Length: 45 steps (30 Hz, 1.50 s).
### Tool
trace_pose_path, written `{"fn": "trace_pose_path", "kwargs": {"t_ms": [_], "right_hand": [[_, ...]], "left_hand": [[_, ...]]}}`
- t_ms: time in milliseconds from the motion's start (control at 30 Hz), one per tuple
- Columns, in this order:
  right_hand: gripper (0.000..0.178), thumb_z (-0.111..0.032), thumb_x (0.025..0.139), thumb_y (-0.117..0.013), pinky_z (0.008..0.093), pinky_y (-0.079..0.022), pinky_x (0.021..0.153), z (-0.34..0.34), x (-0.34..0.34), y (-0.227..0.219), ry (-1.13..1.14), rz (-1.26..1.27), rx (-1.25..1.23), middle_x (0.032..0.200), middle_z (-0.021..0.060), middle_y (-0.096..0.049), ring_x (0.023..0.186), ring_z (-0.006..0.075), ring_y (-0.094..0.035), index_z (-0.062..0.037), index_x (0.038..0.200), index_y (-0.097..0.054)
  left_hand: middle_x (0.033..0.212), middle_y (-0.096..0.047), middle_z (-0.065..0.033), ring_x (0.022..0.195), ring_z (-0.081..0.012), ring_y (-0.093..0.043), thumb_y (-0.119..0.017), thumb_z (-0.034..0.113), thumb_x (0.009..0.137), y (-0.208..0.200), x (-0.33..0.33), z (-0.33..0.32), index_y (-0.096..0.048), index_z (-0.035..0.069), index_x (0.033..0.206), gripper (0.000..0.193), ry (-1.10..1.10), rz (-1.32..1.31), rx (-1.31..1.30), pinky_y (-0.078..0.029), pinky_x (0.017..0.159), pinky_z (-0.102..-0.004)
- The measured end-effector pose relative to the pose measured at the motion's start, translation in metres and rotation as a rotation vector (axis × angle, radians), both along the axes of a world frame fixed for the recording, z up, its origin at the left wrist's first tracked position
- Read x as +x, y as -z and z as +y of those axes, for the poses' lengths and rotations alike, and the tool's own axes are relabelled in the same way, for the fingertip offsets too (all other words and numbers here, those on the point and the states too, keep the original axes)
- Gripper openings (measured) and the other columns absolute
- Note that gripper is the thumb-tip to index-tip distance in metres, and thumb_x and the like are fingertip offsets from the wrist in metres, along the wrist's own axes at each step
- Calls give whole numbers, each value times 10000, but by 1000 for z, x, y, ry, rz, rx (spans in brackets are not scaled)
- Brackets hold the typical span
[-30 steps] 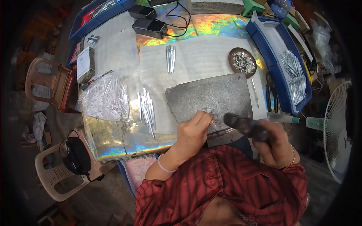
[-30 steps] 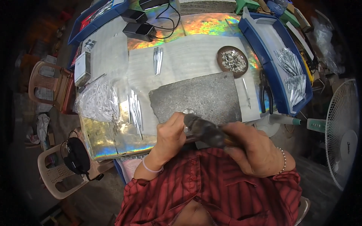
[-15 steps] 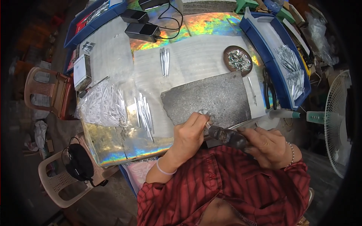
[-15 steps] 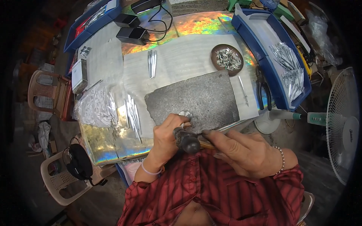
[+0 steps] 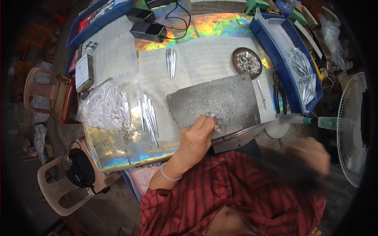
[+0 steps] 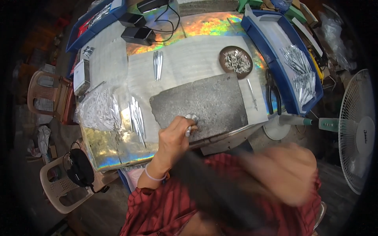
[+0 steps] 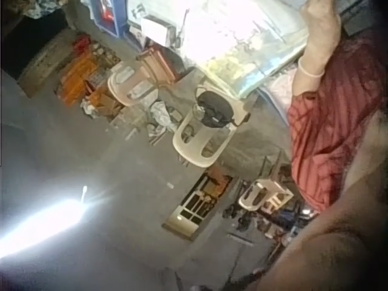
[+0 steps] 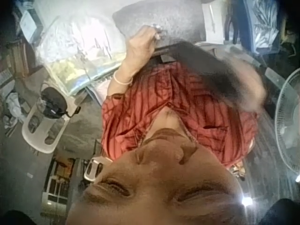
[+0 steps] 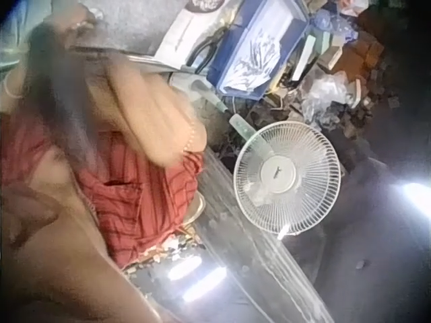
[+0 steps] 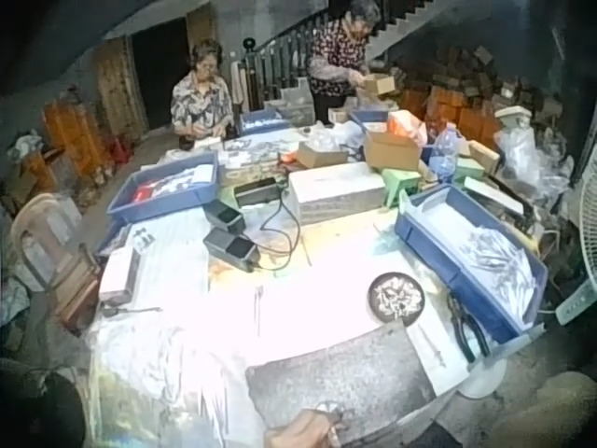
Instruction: The recorder is using a small hammer and pins to assemble thin metal strips on a workbench.
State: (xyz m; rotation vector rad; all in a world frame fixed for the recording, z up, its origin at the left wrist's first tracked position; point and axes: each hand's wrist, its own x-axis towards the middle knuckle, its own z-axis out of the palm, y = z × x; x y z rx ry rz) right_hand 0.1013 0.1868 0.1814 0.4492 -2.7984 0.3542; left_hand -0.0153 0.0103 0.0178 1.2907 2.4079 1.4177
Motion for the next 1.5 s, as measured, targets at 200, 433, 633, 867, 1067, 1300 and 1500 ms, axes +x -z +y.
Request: {"fn": "trace_pose_path", "kwargs": {"t_ms": [200, 433, 633, 867, 1067, 1300, 1500], "right_hand": [[495, -129, 646, -717, 265, -389, 421, -1, -2, 14, 46, -245, -113, 649, 54, -537, 501, 150, -542, -25, 1114, -594], [466, -19, 766, -604, 365, -464, 572, 16, -16, 81, 296, -172, -321, 825, 136, -557, 671, 304, -585, -27, 1216, -482], [350, -53, 788, -591, 397, -454, 636, 15, -33, 134, 437, -251, -178, 931, 148, -533, 752, 339, -563, -49, 1129, -508], [219, -100, 823, -585, 372, -458, 675, 82, -34, 173, 723, -107, -173, 926, 157, -570, 779, 291, -587, -3, 1011, -530], [189, -124, 772, -587, 436, -443, 682, 108, -39, 200, 798, -204, -138, 868, 189, -571, 820, 375, -566, -8, 906, -522], [147, -71, 650, -574, 435, -438, 609, 122, -36, 194, 829, -235, -374, 696, 204, -571, 691, 387, -569, 21, 746, -509], [118, 13, 740, -538, 247, -386, 508, 93, -11, 131, 765, -129, -750, 650, 28, -482, 542, 98, -479, 27, 855, -518]], "left_hand": [[765, -547, -127, 652, -300, -581, -586, -63, 687, -2, 4, -5, -562, 37, 861, 201, 24, -14, -18, -461, 524, -329], [862, -630, -125, 612, -164, -624, -569, 103, 892, -28, -2, -18, -559, -9, 927, 118, -27, -1118, 598, -512, 577, -240], [876, -627, -138, 555, -147, -603, -553, 147, 903, -33, -8, -27, -538, 6, 938, 146, -15, -1404, 757, -508, 513, -232], [829, -621, -149, 542, -151, -601, -596, 90, 866, -40, -11, -22, -405, 45, 1148, 343, -80, -1315, 655, -502, 513, -240], [799, -615, -145, 541, -164, -601, -542, 163, 910, -42, -10, -16, -394, 56, 1151, 303, -53, -1285, 604, -483, 507, -236], [844, -610, -109, 749, -150, -598, -495, 148, 936, -34, -2, -20, -548, -26, 949, 182, -204, -937, 612, -499, 695, -264], [850, -615, -112, 784, -170, -615, -513, 76, 906, -40, 6, -25, -491, -36, 1118, 240, -190, -834, 485, -491, 727, -276]]}}
